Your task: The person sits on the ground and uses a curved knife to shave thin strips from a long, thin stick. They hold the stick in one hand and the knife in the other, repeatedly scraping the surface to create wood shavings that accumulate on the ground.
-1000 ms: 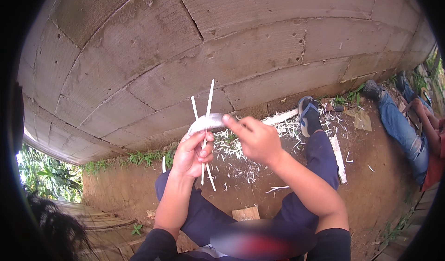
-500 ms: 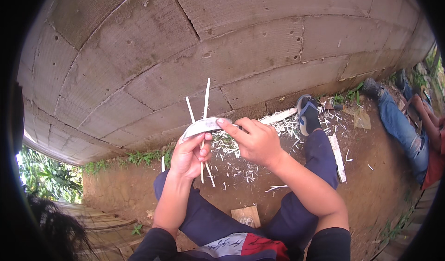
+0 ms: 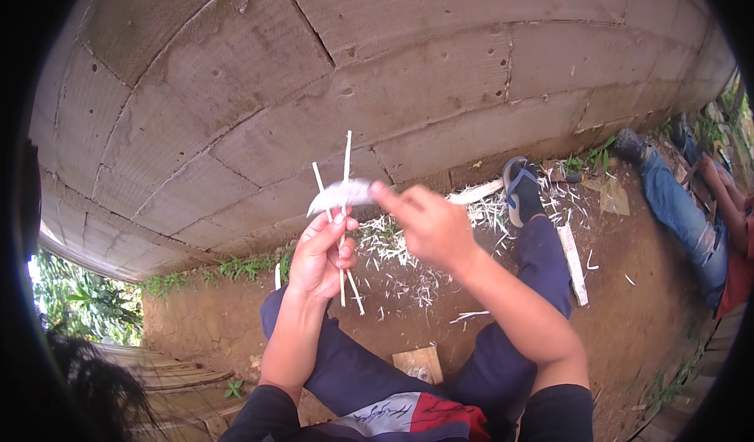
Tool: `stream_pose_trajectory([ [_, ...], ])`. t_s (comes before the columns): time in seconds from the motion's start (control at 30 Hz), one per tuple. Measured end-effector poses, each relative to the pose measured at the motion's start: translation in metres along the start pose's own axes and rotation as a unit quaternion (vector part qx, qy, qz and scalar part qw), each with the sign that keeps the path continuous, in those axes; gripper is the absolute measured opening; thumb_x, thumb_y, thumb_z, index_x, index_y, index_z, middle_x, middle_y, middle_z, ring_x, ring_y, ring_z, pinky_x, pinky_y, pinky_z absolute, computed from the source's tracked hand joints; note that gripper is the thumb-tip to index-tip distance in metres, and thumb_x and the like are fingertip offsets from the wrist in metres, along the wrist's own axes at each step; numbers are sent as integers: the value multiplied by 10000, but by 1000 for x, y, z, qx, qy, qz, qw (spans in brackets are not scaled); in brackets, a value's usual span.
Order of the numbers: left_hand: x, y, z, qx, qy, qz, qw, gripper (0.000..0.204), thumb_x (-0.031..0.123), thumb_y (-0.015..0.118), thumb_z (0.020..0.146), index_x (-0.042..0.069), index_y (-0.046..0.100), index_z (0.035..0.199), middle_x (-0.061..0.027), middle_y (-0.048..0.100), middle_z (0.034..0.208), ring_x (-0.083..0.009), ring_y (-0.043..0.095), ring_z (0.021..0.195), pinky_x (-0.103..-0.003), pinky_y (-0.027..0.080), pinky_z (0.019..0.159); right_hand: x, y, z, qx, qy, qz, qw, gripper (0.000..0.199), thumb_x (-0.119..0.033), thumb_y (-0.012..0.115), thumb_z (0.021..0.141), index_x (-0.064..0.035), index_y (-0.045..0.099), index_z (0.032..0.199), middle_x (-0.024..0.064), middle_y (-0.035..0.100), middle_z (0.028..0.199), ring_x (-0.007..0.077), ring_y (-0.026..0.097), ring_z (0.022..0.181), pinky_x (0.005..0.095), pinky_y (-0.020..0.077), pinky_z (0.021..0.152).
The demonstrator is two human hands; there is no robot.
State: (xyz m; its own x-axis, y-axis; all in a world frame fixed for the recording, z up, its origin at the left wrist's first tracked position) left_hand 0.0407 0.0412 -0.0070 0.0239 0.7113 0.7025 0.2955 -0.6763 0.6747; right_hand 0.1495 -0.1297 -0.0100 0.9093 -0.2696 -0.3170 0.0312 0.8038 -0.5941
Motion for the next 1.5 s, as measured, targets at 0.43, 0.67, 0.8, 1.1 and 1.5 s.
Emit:
stream_pose_trajectory([
  [0.43, 4, 2, -7, 27, 18, 42, 999, 182, 120, 608, 997, 34, 640, 1154, -88, 705, 942, -79, 595, 588, -192, 464, 463, -8, 2, 2, 20, 43, 13, 999, 561, -58, 651, 813, -254, 645, 1338, 14, 635, 802, 194, 631, 610, 324, 518, 515],
  [0.67, 1, 3, -2, 34, -3, 34, 999, 180, 119, 593, 1004, 35, 635, 1158, -77, 696, 952, -65, 574, 571, -178, 442, 460, -4, 5, -1, 25, 34, -29, 999, 595, -42, 659, 800, -242, 628, 1360, 6, 619, 784, 193, 624, 612, 329, 511, 510],
  [0.8, -2, 4, -4, 44, -14, 58, 997, 200, 124, 590, 998, 29, 620, 1172, -64, 689, 932, -70, 568, 589, -189, 430, 454, 0, 7, -7, 16, 43, -46, 998, 611, -15, 607, 804, -242, 615, 1371, 6, 624, 789, 189, 618, 599, 320, 504, 501],
  [1.1, -2, 9, -7, 51, -9, 61, 997, 227, 126, 600, 994, 17, 610, 1193, -63, 689, 934, -74, 566, 575, -200, 426, 450, -2, 3, -6, 16, -19, -38, 999, 602, -30, 611, 832, -212, 581, 1405, 23, 649, 816, 198, 636, 612, 327, 515, 508],
  [1.5, 1, -1, -4, 11, 14, 53, 998, 217, 130, 517, 1042, -8, 594, 1191, -52, 627, 859, -72, 526, 525, -188, 397, 411, -9, 10, -11, -5, 23, -57, 998, 573, -74, 651, 800, -224, 625, 1353, 14, 648, 861, 211, 642, 647, 331, 536, 546],
])
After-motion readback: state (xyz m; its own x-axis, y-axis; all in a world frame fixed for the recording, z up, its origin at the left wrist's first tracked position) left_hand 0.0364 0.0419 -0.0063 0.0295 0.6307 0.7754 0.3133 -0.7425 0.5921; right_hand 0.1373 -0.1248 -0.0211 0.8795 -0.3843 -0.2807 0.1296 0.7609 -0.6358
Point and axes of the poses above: each hand's wrist, its own z-axis towards the middle knuckle, its own y-axis out of the palm, x = y × z, the point moved 2 cm from there along z, towards the middle knuckle
